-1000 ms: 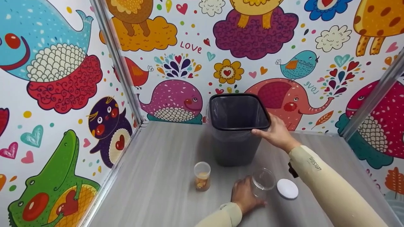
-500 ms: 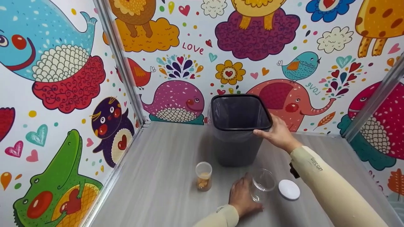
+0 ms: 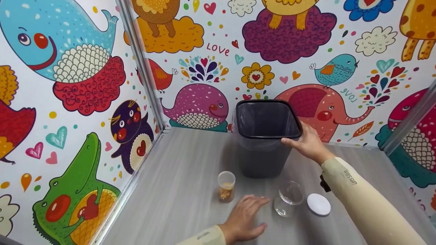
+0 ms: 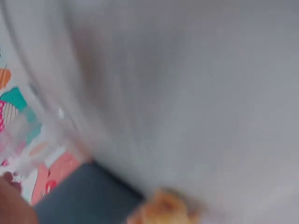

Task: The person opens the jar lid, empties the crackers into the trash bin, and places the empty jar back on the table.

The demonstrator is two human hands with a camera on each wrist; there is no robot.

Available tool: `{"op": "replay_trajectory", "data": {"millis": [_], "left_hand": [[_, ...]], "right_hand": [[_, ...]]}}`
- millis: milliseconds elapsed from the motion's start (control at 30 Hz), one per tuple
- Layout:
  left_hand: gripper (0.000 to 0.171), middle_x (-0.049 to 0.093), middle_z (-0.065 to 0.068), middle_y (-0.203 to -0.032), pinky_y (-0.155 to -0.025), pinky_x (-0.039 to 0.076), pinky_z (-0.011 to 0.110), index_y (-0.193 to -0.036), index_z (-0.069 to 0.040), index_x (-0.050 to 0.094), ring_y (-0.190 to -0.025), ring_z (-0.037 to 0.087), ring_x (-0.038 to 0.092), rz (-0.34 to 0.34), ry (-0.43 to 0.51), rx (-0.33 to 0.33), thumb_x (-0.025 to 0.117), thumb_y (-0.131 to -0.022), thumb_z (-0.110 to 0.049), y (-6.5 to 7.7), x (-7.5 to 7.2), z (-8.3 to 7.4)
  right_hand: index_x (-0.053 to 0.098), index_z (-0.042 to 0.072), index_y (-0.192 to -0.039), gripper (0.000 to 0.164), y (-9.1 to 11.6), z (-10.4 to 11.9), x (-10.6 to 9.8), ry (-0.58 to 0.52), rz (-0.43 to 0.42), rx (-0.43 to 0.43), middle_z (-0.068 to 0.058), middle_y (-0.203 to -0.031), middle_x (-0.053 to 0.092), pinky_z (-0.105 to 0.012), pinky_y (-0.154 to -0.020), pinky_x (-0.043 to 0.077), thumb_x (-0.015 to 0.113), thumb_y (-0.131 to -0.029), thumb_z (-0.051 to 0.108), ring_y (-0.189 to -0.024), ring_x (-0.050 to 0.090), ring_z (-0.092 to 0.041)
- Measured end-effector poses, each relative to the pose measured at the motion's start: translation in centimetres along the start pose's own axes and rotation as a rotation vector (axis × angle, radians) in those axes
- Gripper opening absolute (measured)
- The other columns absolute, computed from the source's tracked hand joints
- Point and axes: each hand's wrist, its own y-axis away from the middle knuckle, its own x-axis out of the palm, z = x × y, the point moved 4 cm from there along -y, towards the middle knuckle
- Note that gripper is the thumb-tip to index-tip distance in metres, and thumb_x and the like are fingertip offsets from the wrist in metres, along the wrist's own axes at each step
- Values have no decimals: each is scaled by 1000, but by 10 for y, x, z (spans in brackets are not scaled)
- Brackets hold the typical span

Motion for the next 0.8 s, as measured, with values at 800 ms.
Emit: {"op": "replay_trajectory", "data": {"millis": [800], "left_hand": [[100,55,20,-137,-103,33,59,-141,4,44,-122,41,51,139,383,-855,94,-62,-30,84,-27,136]], "right_hand": [[22,1,-156,107,0,0,0,9,-9,-8,-25,-154,31,-70,-107,20,75,-81,57,-138,27,-46]]}}
